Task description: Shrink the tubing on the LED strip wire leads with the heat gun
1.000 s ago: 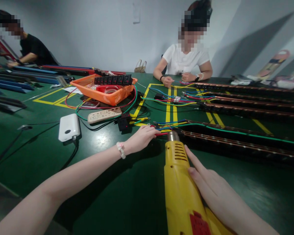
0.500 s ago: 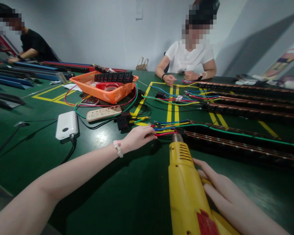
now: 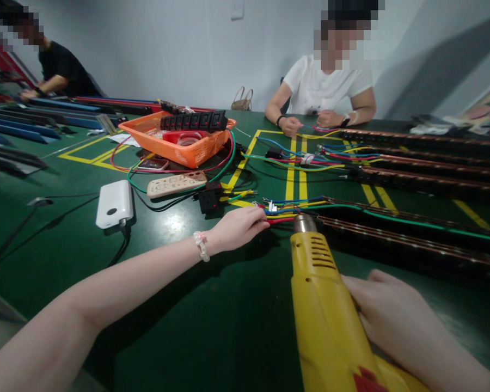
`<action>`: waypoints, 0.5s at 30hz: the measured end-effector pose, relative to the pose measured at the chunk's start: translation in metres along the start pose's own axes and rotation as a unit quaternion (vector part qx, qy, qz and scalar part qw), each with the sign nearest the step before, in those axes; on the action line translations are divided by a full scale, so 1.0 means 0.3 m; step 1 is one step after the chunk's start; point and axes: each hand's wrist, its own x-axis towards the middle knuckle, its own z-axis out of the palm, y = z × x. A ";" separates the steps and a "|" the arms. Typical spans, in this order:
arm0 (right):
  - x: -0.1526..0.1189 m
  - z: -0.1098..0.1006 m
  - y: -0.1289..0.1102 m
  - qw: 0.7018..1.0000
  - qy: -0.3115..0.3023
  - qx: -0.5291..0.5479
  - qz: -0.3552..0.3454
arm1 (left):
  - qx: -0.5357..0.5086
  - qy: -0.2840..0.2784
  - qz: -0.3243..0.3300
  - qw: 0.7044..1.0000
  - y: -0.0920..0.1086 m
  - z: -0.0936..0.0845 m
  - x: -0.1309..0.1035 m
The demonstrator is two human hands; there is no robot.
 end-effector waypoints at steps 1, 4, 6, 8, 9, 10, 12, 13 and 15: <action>0.006 -0.002 0.001 1.000 -0.008 0.011 0.002 | -0.006 0.001 0.001 1.000 -0.001 0.000 0.001; 0.016 0.001 0.006 0.999 0.009 0.024 -0.020 | -0.027 0.004 0.003 1.000 -0.010 0.003 0.006; 0.019 0.004 0.008 0.999 0.024 0.023 -0.028 | -0.043 0.005 0.000 0.999 -0.018 0.005 0.011; 0.020 0.004 0.008 0.999 0.024 0.026 -0.021 | -0.065 0.005 -0.002 0.998 -0.025 0.006 0.016; 0.021 0.002 0.007 0.999 0.018 0.031 -0.014 | -0.075 0.003 -0.004 0.997 -0.027 0.006 0.018; 0.021 -0.001 0.006 0.999 0.008 0.039 -0.005 | -0.084 0.001 -0.005 0.996 -0.028 0.005 0.021; 0.021 -0.009 0.002 0.998 -0.019 0.058 0.019 | -0.098 -0.004 -0.009 0.995 -0.028 0.002 0.025; 0.020 -0.013 0.000 0.997 -0.032 0.069 0.030 | -0.104 -0.006 -0.012 0.994 -0.027 0.000 0.027; 0.018 -0.022 -0.006 0.995 -0.046 0.086 0.037 | -0.114 -0.007 -0.014 0.993 -0.026 -0.003 0.030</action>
